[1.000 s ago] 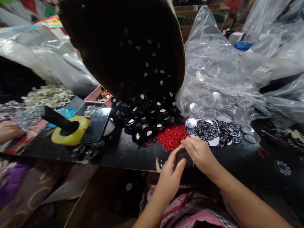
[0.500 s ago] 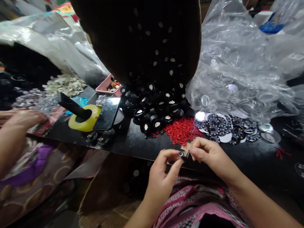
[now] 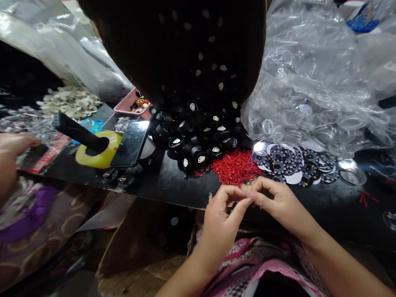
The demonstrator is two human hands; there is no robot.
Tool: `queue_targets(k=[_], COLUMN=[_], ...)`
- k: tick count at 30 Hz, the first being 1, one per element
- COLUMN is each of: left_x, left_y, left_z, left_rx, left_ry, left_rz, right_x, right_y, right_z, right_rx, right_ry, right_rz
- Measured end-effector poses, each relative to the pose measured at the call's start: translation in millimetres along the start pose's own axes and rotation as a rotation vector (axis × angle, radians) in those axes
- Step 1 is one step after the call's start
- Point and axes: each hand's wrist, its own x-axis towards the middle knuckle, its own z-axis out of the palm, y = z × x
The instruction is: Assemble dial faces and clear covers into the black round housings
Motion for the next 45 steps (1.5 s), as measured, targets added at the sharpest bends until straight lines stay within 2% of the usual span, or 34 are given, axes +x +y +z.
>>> queue_targets(k=[4, 10, 15, 21, 23, 27, 31, 33, 35, 37, 39, 40, 41, 42, 45], left_x=[4, 7, 7, 11, 11, 11, 14, 12, 5, -6, -15, -17, -16, -13, 13], left_y=[3, 2, -2, -8, -8, -6, -7, -9, -12, -18, -26, -30, -33, -36, -42], left_z=[0.3, 2.4, 4.4, 5.0, 5.0, 5.0, 6.3, 7.0, 5.9, 0.5, -11.1, -19.5, -29.4, -40.5, -74.9], left_rx=[0.015, -0.043, -0.297, -0.658, -0.751, -0.829, -0.836, -0.764, -0.534, -0.153, 0.220, 0.352, 0.443, 0.500, 0.595], left_ry=[-0.029, -0.054, -0.121, -0.249, -0.235, -0.109, -0.075, -0.066, -0.088, -0.196, -0.315, -0.316, -0.266, -0.158, 0.294], left_rz=[-0.015, 0.014, -0.062, -0.176, -0.245, -0.404, -0.440, -0.410, -0.301, -0.076, 0.164, 0.242, 0.279, 0.283, 0.223], right_x=[0, 1, 1, 1, 1, -1, -1, -2, -7, -16, -25, -28, -29, -29, -20], right_y=[1, 3, 10, 9, 7, 6, 7, 7, 8, 13, 21, 27, 32, 38, 47], right_z=[-2, -3, -2, 2, 0, -6, -6, -7, -12, -21, -31, -35, -39, -40, -39], right_rx=[0.017, 0.137, 0.371, 0.627, 0.641, 0.586, 0.565, 0.534, 0.460, 0.301, 0.035, -0.115, -0.245, -0.358, -0.549], right_ry=[-0.017, -0.110, -0.216, -0.251, -0.218, -0.098, -0.083, -0.080, -0.067, -0.065, -0.106, -0.116, -0.121, -0.109, 0.014], right_rz=[0.013, 0.028, 0.088, 0.201, 0.184, 0.147, 0.149, 0.158, 0.166, 0.183, 0.208, 0.215, 0.218, 0.214, 0.158])
